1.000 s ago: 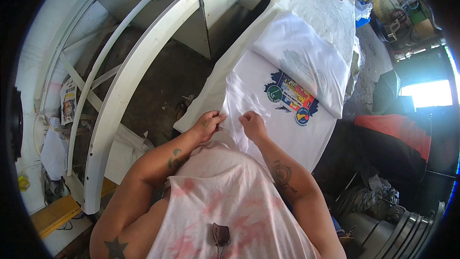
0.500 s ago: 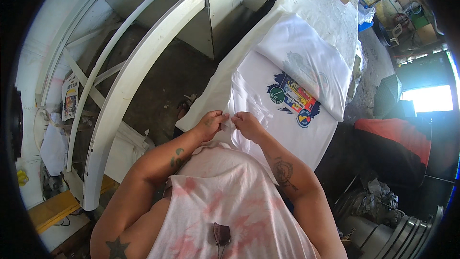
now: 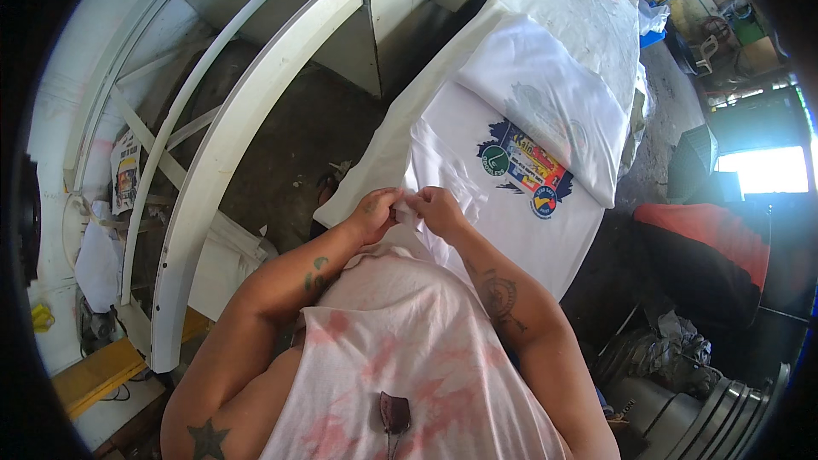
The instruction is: The recorder is seen placing garment pieces onto a heat press or printing machine, applying printed transfers, and folding the finished garments.
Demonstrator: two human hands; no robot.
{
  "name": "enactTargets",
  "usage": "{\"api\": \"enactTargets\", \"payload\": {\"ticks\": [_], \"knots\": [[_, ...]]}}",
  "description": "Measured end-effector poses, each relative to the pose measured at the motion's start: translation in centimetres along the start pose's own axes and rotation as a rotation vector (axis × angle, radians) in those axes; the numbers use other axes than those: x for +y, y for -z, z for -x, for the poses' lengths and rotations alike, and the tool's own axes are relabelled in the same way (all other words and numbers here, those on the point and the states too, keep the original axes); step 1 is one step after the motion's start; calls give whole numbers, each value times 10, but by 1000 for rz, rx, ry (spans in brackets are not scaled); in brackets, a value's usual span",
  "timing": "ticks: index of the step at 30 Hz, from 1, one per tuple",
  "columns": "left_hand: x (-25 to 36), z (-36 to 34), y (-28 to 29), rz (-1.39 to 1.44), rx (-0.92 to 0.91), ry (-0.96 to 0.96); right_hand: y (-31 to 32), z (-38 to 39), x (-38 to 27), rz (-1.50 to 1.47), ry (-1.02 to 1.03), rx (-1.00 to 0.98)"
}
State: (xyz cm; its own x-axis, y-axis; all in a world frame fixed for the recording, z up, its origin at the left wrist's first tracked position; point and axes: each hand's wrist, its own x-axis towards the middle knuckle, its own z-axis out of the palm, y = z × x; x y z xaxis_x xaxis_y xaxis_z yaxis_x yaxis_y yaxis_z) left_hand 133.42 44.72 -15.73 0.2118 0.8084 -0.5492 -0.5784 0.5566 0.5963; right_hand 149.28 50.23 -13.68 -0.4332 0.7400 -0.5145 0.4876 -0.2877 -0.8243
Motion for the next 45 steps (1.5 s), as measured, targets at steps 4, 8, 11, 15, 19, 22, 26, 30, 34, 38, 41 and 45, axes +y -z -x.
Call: {"api": "enactTargets", "payload": {"ticks": [4,8,11,15,19,22,26,30,34,38,41,45], "knots": [[7,2,-5,-56,35,24,9,-4,3,8,-11,-107],[1,-2,-1,-107,62,3,13,-1,8,-242,-81,-76],[-1,-2,-3,-122,114,7,21,0,25,244,37,437],[3,1,4,-73,93,24,14,7,-5,163,0,297],[1,0,5,-63,12,27,-4,-2,0,-103,-30,-41],[5,7,1,-82,4,36,2,-2,2,-154,-49,-100],[10,14,2,-125,48,51,5,2,0,-187,-50,-97],[13,22,23,-293,253,50,24,-5,19,-149,-1,163],[-7,34,66,-941,626,-162,56,-15,34,108,30,423],[-33,29,6,-1188,556,-419,81,-43,89,249,24,529],[-64,16,-42,-1184,375,-159,74,-52,97,162,-43,494],[-108,-11,-83,-1126,597,57,63,-44,90,242,28,498]]}}
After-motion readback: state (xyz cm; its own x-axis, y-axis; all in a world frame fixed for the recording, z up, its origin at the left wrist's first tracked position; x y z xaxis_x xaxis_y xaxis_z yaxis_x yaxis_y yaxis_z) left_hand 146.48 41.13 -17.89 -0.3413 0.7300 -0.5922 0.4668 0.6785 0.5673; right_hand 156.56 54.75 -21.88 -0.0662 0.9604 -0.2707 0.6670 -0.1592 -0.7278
